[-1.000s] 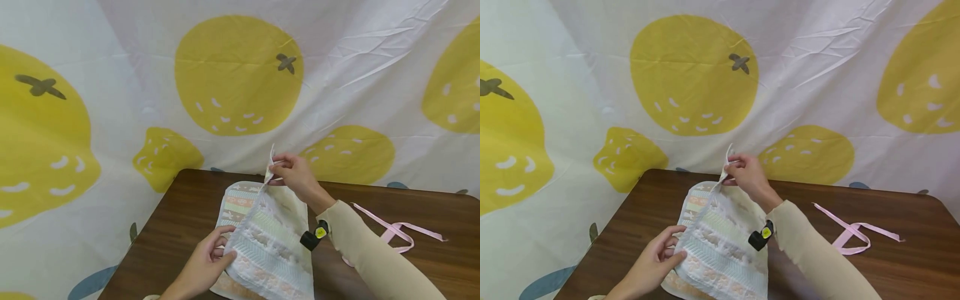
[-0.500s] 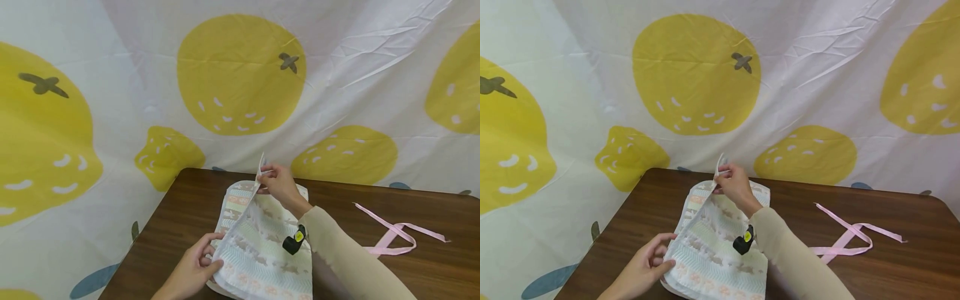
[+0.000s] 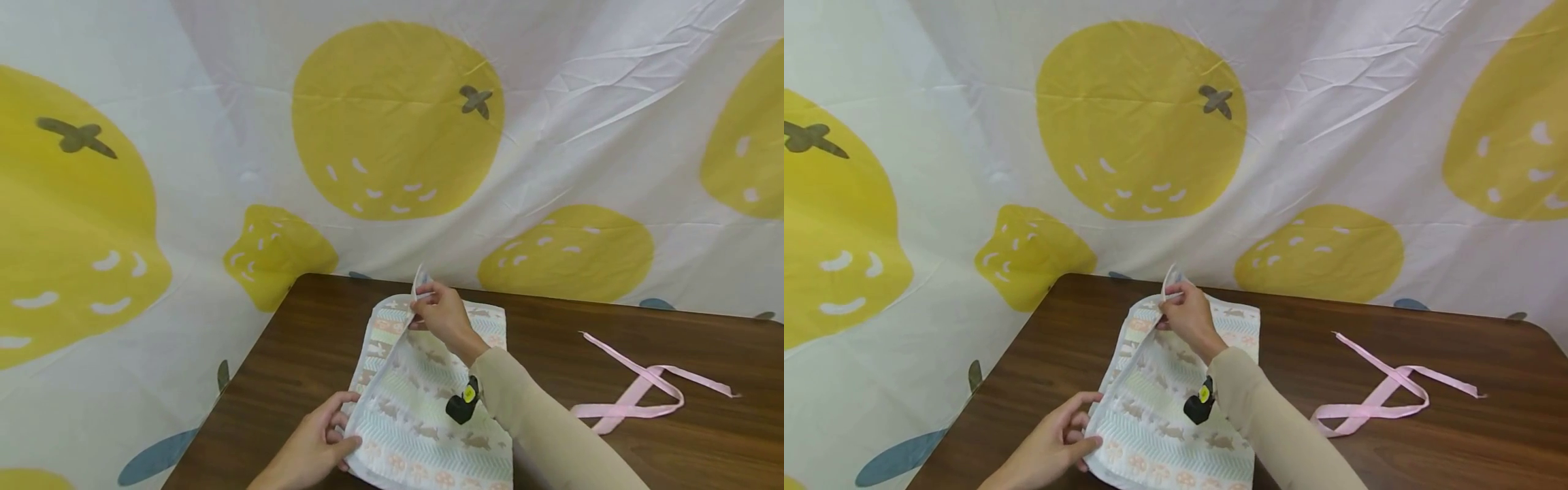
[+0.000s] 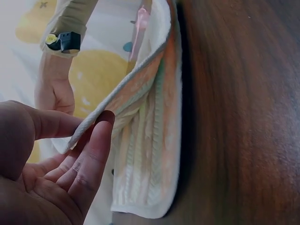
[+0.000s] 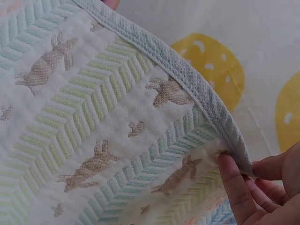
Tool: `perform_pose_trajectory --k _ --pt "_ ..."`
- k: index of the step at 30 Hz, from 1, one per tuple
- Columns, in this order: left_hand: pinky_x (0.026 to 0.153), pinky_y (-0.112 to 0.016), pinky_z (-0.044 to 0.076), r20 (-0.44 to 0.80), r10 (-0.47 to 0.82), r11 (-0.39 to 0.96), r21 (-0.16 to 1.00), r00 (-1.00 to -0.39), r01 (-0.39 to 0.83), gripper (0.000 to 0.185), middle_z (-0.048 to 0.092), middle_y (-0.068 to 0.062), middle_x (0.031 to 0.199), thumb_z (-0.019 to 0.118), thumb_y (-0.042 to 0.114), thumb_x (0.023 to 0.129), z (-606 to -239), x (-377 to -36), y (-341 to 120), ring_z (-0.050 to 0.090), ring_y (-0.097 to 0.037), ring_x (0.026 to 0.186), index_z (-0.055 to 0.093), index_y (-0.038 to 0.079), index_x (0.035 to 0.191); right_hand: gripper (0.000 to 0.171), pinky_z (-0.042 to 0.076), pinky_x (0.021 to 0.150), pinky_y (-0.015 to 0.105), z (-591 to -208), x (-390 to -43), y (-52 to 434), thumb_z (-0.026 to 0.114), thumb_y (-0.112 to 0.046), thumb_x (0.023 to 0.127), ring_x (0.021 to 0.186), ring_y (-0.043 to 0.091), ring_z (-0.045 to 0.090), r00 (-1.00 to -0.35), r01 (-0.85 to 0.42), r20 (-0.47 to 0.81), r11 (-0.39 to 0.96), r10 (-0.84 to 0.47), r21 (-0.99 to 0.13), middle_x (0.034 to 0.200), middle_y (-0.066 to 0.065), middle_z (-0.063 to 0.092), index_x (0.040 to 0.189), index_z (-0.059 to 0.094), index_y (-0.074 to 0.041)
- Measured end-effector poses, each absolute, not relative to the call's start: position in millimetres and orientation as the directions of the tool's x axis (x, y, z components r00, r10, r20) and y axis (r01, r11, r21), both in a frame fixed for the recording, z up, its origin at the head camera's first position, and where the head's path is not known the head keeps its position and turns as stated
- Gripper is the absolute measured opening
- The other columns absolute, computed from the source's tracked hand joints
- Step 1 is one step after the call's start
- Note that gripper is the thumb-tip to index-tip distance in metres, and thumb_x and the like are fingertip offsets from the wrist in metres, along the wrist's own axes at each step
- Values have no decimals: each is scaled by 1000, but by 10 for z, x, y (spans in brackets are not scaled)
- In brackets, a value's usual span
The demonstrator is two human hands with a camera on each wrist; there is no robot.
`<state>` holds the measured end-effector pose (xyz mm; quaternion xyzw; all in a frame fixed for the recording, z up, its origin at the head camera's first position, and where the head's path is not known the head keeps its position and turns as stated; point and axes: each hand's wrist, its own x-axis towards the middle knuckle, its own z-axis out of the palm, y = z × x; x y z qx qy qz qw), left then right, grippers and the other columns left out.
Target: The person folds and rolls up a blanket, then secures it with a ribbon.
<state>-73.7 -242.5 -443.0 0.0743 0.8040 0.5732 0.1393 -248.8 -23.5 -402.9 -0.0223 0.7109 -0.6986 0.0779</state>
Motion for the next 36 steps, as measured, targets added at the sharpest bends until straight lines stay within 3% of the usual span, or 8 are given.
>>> perform_pose_trajectory --k 19,27,36 --pt "52 -31 55 -157 269 407 913 -950 -36 57 61 -6 87 67 -1 88 -4578 -754 -2507 62 -14 63 42 -2 139 25 60 66 35 -4165 -2465 -338 59 8 91 73 25 70 -985 90 -100 80 -142 -993 96 18 64 115 58 4" --pt "55 -28 52 -163 140 518 852 -977 -68 55 62 -7 93 70 12 90 -4641 -783 -2543 61 -17 69 44 1 137 20 60 73 37 -4236 -2384 -158 62 -8 95 92 35 71 -940 10 -92 243 -328 -970 109 19 67 113 64 2" --pt "70 -26 48 -85 56 639 768 -995 -30 48 61 -5 99 74 16 87 -4669 -851 -2516 58 -15 86 54 4 128 21 57 76 40 -4264 -2254 207 61 -15 98 91 31 69 -882 -171 -61 439 -467 -882 106 14 69 110 68 1"
